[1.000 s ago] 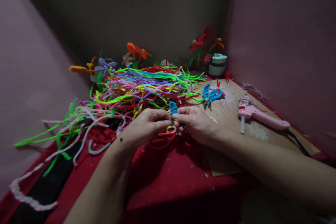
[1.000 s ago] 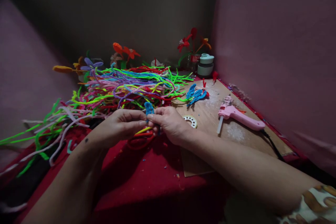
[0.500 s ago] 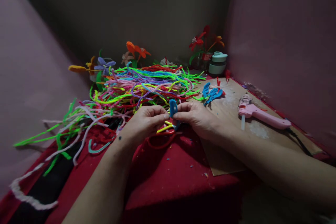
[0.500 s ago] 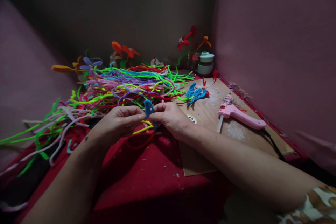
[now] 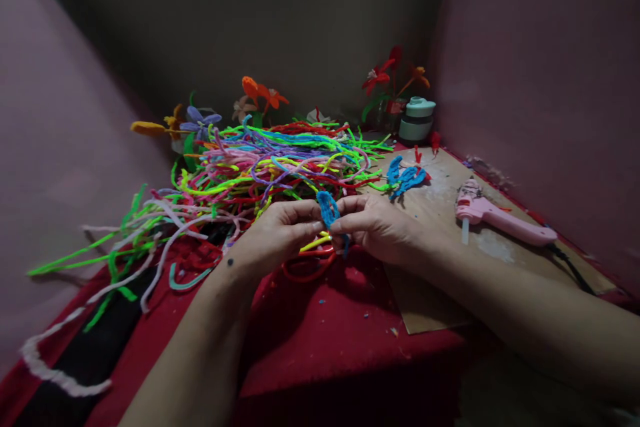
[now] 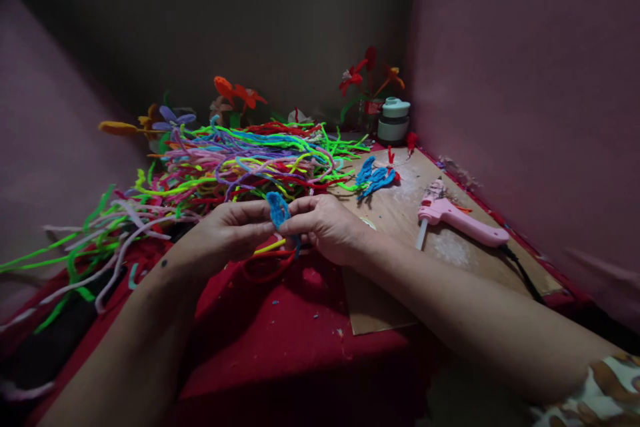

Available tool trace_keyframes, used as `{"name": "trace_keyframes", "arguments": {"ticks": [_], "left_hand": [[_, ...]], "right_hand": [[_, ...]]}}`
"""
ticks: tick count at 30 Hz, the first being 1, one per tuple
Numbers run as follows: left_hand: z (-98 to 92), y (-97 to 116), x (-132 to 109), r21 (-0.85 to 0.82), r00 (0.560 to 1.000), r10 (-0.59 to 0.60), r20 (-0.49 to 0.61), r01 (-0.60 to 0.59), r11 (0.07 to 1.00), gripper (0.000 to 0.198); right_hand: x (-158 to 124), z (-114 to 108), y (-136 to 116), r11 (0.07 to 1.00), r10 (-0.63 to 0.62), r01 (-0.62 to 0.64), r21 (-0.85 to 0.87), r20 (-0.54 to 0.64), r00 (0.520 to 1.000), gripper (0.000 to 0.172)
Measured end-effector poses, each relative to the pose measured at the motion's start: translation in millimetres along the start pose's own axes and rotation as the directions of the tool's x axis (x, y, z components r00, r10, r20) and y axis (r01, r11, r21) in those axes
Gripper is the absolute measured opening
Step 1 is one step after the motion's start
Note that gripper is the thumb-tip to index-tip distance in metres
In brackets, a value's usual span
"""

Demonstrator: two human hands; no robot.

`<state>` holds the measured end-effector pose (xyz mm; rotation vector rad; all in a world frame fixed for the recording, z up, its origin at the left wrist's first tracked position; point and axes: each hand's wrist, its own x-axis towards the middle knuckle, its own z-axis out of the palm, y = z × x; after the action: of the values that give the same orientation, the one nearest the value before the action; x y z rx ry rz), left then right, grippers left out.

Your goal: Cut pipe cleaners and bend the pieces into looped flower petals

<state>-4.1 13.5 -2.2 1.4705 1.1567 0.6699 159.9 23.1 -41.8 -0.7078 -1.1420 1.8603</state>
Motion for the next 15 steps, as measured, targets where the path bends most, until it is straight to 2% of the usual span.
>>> {"name": "trace_keyframes", "arguments": {"ticks": [10,15], "left_hand": [[-9.7,3,-7,0.100,0.984,0.002,0.177,-0.020,0.995,0.017],[-14.6,4,-8,0.139,0.974,0.012,0.227,-0.044,0.989,0.018]], "right_hand": [[-2,-2,0,0.994,0.091,-0.099,0.044,0.150,0.984,0.011],[-2,1,3,0.995,0.031,-0.048,0.091,0.178,0.984,0.011]]}}
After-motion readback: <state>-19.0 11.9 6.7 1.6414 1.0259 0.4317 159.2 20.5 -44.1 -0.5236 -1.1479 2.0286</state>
